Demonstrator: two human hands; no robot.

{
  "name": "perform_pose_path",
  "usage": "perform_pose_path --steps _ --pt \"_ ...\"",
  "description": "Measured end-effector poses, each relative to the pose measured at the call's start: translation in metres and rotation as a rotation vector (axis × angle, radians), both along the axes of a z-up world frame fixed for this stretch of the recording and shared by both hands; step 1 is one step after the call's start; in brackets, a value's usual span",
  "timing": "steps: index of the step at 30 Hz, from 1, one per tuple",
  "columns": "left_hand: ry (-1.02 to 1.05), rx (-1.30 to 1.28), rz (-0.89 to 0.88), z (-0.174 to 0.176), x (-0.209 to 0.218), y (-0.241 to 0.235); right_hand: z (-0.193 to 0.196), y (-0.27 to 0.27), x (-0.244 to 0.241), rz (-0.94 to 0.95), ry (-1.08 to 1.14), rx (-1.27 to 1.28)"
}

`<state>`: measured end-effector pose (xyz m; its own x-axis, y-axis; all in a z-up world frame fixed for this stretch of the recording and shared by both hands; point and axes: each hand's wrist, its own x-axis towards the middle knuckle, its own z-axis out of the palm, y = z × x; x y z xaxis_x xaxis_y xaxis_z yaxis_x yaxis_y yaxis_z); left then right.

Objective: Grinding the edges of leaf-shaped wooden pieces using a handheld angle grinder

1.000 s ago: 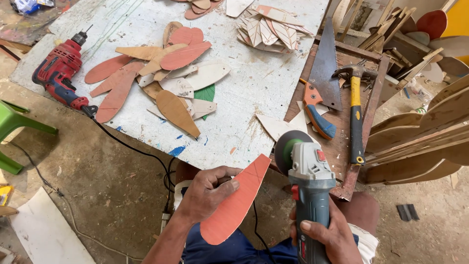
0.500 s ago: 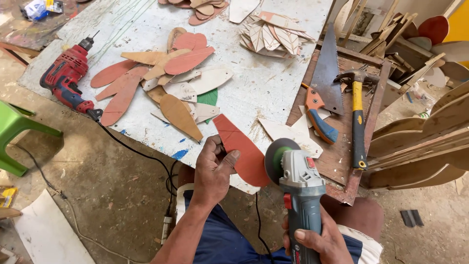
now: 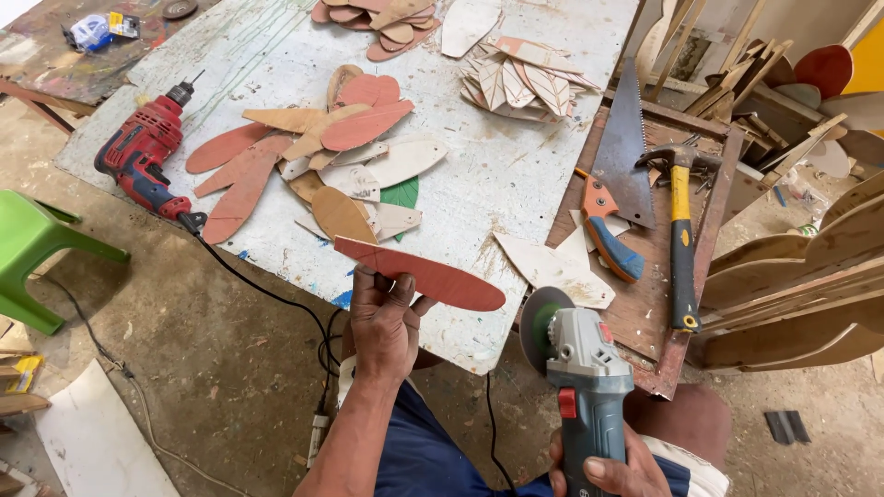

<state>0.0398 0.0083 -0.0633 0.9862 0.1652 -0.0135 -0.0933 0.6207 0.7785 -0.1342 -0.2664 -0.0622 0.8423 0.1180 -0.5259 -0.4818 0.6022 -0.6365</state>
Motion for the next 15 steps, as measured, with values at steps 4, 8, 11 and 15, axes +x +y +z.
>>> perform_pose_path --steps 4,8,11,15 --pt "-0.155 0.030 -0.094 -0.013 0.002 0.000 0.043 0.014 0.007 -0.082 0.120 -0.061" --pt "-0.253 0.250 -0.107 -0.008 -0.002 -0.007 0.069 0.028 0.008 -0.093 0.099 -0.069" --pt "-0.236 0.400 -0.068 0.008 -0.007 -0.014 0.075 0.035 0.016 -0.079 0.101 -0.082" --pt "-0.110 0.231 -0.042 -0.003 -0.008 -0.011 0.064 0.039 0.016 -0.128 0.124 -0.122"
